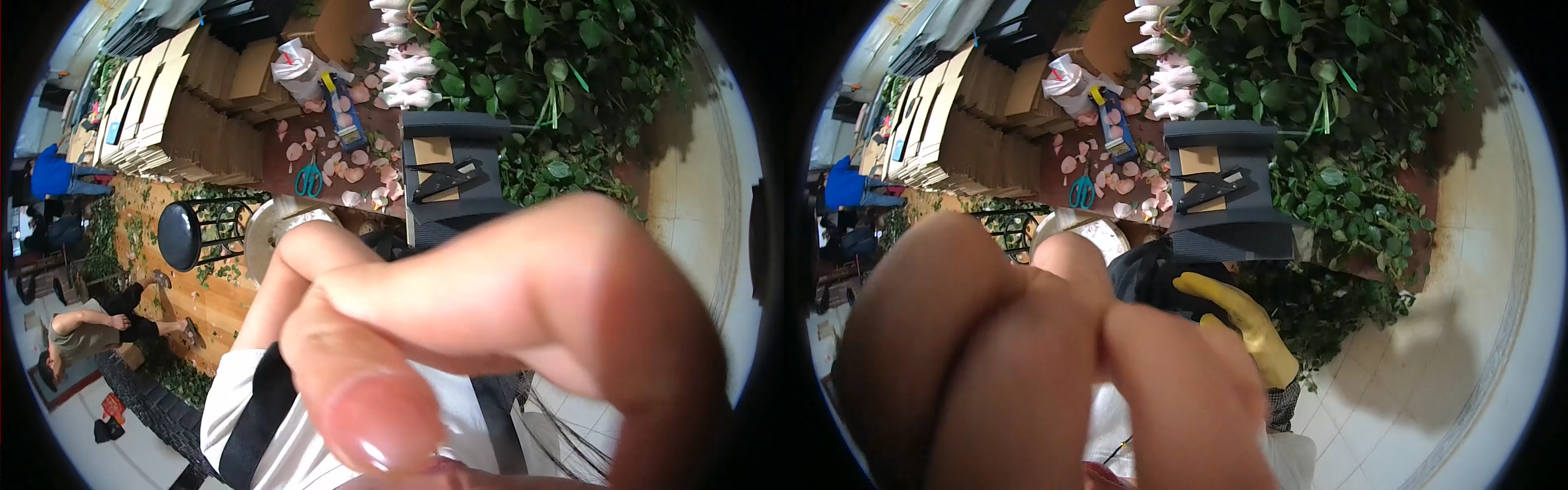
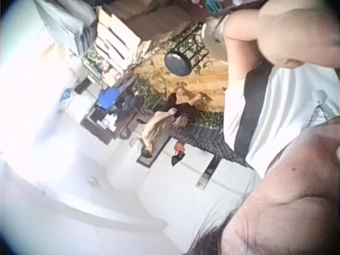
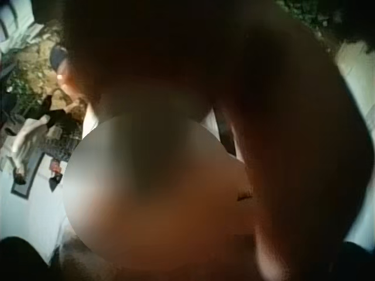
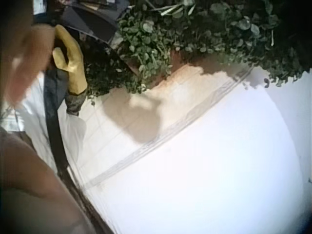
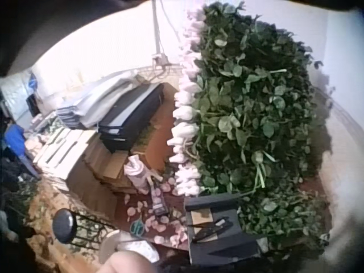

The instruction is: The person picks up pink roses from a large pile, trims the stems, and places them into a black tray using a specialized holding tool. After filling the tray, they slide it into a plastic sleeve and set the finished arrangement aside.

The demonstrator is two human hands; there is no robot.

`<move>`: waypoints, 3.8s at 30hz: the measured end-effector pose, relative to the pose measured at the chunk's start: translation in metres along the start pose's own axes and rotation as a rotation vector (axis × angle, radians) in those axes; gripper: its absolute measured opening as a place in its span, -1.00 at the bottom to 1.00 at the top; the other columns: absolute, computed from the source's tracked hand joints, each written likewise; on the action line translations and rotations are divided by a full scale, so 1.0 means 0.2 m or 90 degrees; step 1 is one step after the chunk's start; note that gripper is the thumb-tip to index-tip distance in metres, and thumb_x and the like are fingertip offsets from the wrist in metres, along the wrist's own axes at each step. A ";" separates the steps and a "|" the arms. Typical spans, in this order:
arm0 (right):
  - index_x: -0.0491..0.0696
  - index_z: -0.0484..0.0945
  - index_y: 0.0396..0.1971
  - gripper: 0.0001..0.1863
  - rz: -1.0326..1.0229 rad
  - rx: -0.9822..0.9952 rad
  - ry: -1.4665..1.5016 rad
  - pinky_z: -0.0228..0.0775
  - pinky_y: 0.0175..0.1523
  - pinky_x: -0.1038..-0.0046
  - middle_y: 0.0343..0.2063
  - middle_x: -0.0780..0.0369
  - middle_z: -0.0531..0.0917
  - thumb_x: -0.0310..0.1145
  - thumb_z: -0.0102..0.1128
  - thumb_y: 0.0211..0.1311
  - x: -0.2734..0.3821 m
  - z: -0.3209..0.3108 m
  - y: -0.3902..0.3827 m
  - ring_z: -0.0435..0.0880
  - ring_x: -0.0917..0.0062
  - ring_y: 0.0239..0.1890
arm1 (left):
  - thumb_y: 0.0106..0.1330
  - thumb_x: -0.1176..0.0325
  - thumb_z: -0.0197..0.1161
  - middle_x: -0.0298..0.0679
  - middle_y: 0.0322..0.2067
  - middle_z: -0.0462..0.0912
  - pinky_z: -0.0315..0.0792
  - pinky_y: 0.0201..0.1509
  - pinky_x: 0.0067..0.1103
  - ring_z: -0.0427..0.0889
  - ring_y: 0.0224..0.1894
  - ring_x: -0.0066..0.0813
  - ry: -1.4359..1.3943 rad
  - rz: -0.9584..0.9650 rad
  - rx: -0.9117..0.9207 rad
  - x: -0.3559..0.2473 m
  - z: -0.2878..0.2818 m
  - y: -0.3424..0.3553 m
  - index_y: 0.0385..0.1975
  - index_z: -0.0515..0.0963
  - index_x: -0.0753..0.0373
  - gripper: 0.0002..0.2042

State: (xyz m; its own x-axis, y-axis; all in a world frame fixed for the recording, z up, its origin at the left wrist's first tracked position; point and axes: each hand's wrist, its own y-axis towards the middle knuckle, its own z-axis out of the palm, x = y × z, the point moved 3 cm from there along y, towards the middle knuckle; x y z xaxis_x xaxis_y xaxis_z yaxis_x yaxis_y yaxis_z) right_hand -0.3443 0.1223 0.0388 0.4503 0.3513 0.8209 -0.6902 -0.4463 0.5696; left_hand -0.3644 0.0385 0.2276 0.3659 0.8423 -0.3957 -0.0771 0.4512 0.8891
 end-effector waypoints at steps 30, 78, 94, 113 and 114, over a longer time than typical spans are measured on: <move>-0.26 0.32 0.36 -0.48 0.247 0.161 0.116 0.32 0.41 0.25 0.19 0.00 0.60 -0.31 0.06 0.53 0.44 -0.71 0.13 0.56 0.26 0.27 | 0.45 0.45 0.14 -0.08 -0.16 0.71 0.57 -0.05 -0.43 0.72 -0.13 -0.14 1.263 -0.596 -0.723 -0.40 -0.11 -0.75 -0.09 0.63 0.28 -0.84; -0.18 0.45 0.22 -0.38 0.205 0.449 -0.507 0.35 0.36 0.23 0.17 0.00 0.57 -0.42 0.39 0.13 -0.91 -0.44 0.44 0.51 0.10 0.26 | 0.03 0.04 0.49 -0.02 -0.02 0.65 0.56 0.07 -0.30 0.66 0.02 -0.04 1.053 -0.998 -1.434 -0.23 0.07 -2.18 0.20 0.52 0.22 -0.30; -0.09 0.48 0.23 -0.41 0.249 0.418 -0.528 0.34 0.38 0.23 0.22 0.06 0.56 -0.44 0.35 0.13 -0.93 -0.45 0.41 0.49 0.15 0.30 | 0.39 0.18 0.25 0.01 -0.38 0.71 0.54 -0.21 -0.32 0.69 -0.31 -0.02 0.965 -0.735 -0.957 -0.21 -0.47 -1.45 -0.23 0.70 0.30 -0.72; -0.04 0.71 -0.10 -0.66 0.423 0.162 -0.595 0.55 0.10 0.29 -0.16 0.17 0.76 -0.35 0.45 0.07 -0.56 -0.76 -0.03 0.72 0.25 -0.06 | 0.08 0.50 0.24 0.25 0.13 0.56 0.66 -0.25 -0.31 0.76 -0.38 -0.03 1.172 -1.102 -0.375 0.21 -0.58 -1.38 -0.03 0.67 0.22 -0.62; -0.05 0.71 -0.14 -0.68 0.395 0.122 -0.610 0.56 0.08 0.29 -0.18 0.17 0.76 -0.37 0.46 0.05 -0.55 -0.74 -0.03 0.72 0.25 -0.08 | 0.06 0.51 0.24 0.24 0.15 0.55 0.66 -0.24 -0.31 0.77 -0.35 -0.04 1.154 -1.121 -0.384 0.21 -0.57 -1.38 -0.01 0.65 0.20 -0.59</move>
State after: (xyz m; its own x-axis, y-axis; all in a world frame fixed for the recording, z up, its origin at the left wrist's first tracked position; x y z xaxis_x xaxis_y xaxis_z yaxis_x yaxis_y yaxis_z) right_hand -0.4732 0.2091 -0.0610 0.3663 -0.7032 0.6094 -0.8824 -0.4704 -0.0123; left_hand -0.4330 -0.0172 -0.0608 -0.2895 -0.9106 -0.2950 -0.9110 0.3567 -0.2071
